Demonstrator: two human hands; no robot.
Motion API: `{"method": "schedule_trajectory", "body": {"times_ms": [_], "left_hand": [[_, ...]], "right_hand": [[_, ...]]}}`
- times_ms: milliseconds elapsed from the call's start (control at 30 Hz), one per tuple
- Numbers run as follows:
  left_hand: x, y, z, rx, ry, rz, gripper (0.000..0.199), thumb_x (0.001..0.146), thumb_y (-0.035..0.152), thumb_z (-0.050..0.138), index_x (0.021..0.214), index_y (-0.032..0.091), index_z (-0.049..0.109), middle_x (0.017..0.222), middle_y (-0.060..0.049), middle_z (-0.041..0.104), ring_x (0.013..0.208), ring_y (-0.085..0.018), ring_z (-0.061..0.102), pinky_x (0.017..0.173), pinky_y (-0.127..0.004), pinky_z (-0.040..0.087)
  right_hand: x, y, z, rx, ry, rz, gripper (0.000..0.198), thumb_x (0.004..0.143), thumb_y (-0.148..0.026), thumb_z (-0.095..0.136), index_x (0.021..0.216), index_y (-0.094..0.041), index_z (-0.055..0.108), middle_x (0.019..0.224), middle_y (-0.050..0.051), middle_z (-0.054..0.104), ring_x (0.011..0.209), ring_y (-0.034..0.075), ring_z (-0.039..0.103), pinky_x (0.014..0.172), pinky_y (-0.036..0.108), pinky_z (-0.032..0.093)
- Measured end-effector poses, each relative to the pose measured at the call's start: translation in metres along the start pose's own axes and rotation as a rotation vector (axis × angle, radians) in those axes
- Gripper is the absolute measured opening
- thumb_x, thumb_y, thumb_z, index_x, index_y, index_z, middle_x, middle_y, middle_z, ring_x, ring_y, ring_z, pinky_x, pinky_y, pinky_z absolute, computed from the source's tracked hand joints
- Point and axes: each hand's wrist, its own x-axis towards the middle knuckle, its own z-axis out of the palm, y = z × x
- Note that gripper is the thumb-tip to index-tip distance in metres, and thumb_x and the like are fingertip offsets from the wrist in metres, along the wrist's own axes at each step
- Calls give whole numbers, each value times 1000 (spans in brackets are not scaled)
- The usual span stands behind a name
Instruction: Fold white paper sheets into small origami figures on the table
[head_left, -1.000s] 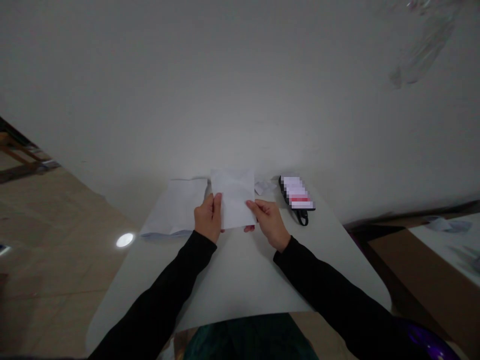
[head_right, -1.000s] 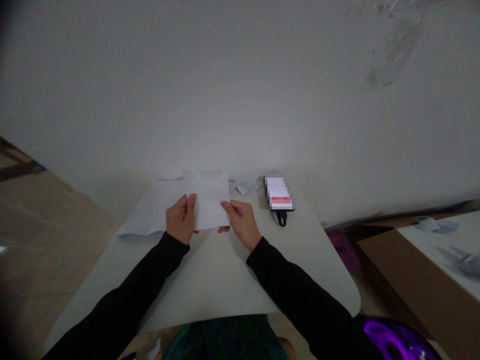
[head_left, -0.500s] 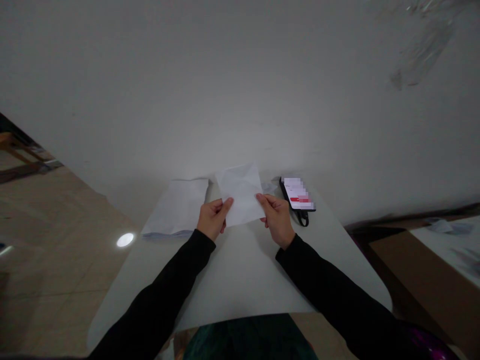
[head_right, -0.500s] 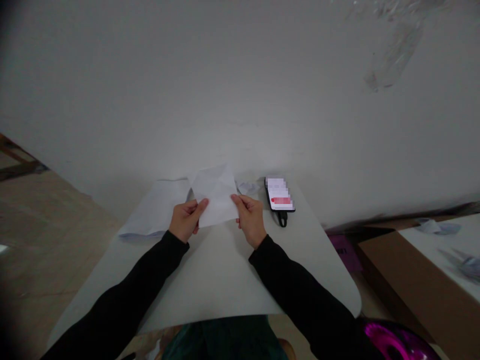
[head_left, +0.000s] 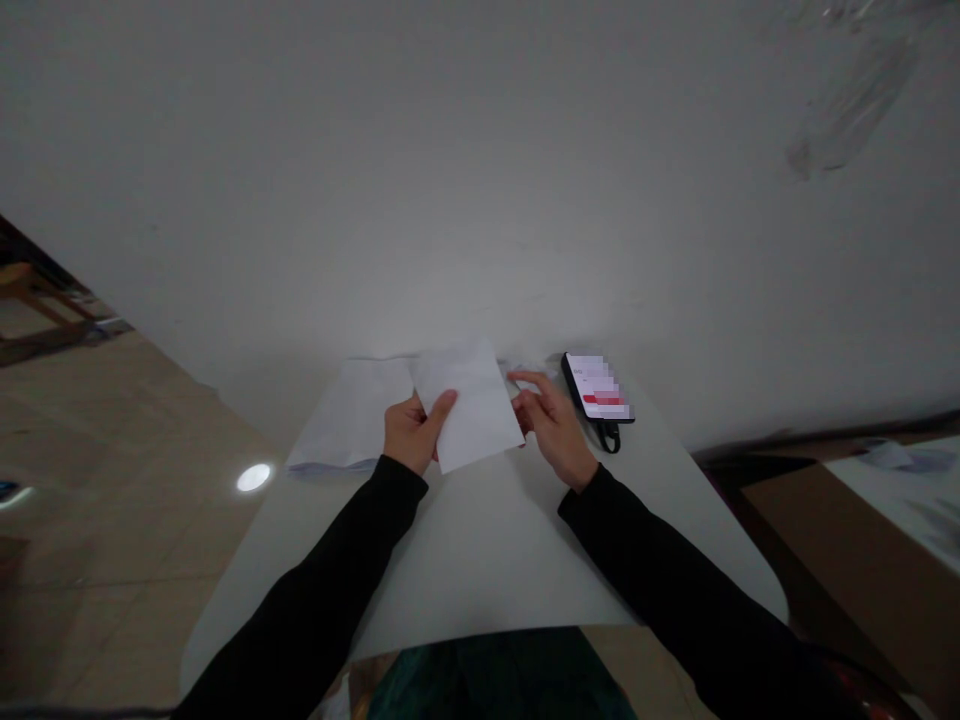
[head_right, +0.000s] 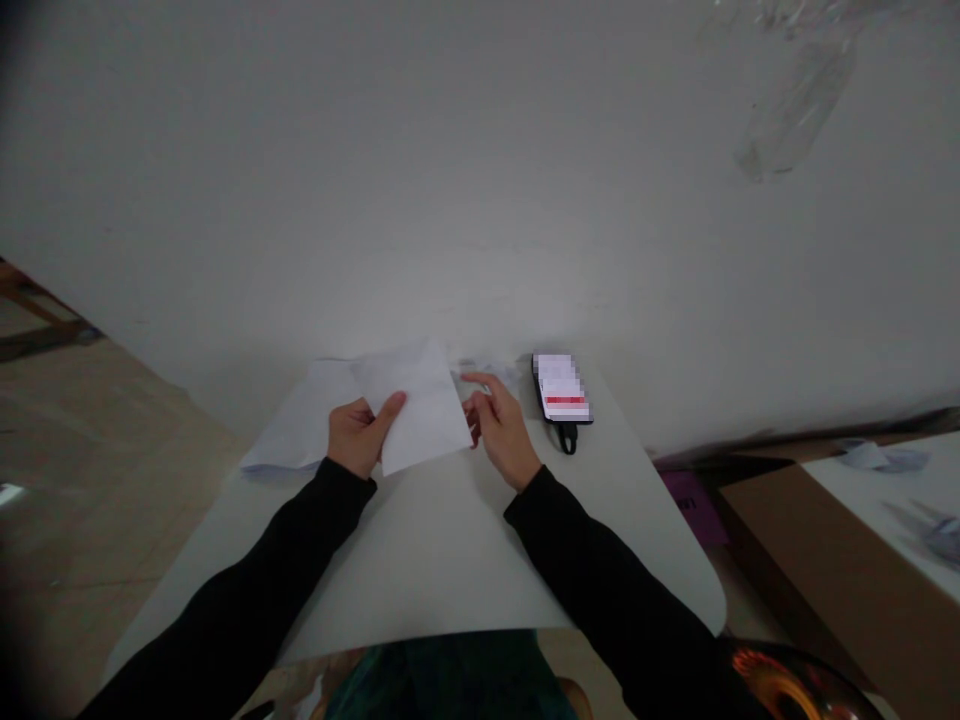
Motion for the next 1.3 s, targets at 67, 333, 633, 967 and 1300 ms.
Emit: {"method": "schedule_trajectory", "body": {"times_ms": [67, 333, 633, 967, 1300], "left_hand": [[3, -2, -2, -47, -26, -61, 38, 68, 51, 70, 64, 14, 62, 45, 3, 54, 32, -9, 44, 26, -20, 28], [5, -7, -2, -119, -221, -196, 44, 65, 57, 72, 60, 16, 58, 40, 5, 49, 28, -6, 36, 27, -20, 25], [10, 8, -17, -32, -398, -84, 44, 70, 57, 69, 59, 16, 55, 36, 6, 44, 25, -3, 29, 27, -17, 17], [16, -4, -10, -117, -229, 65, 33, 71, 45, 70, 77, 13, 64, 50, 4, 55, 37, -7, 45, 36, -19, 37], [19, -4, -12, -176, -262, -111, 46, 71, 48, 70, 103, 15, 63, 76, -4, 70, 59, -13, 64, 51, -22, 50]], "right_hand": [[1, -4, -5, -39, -48, -96, 42, 88, -40, 54, 127, -26, 50, 96, 3, 69, 62, 11, 61, 54, 23, 51], [4, -6, -18, -181, -298, -193, 21, 85, -26, 59, 99, -27, 74, 101, 2, 73, 95, 18, 67, 88, 36, 51], [5, -17, -24, -229, -242, -130, 16, 80, -27, 64, 92, -27, 76, 94, 1, 75, 87, 19, 70, 81, 36, 55], [10, -7, -34, -203, -200, -90, 18, 76, -32, 70, 91, -26, 76, 96, 3, 75, 92, 22, 70, 87, 41, 55], [-2, -4, -16, -281, -186, -209, 18, 82, -28, 64, 97, -30, 74, 100, 0, 74, 95, 22, 69, 88, 40, 54]]}}
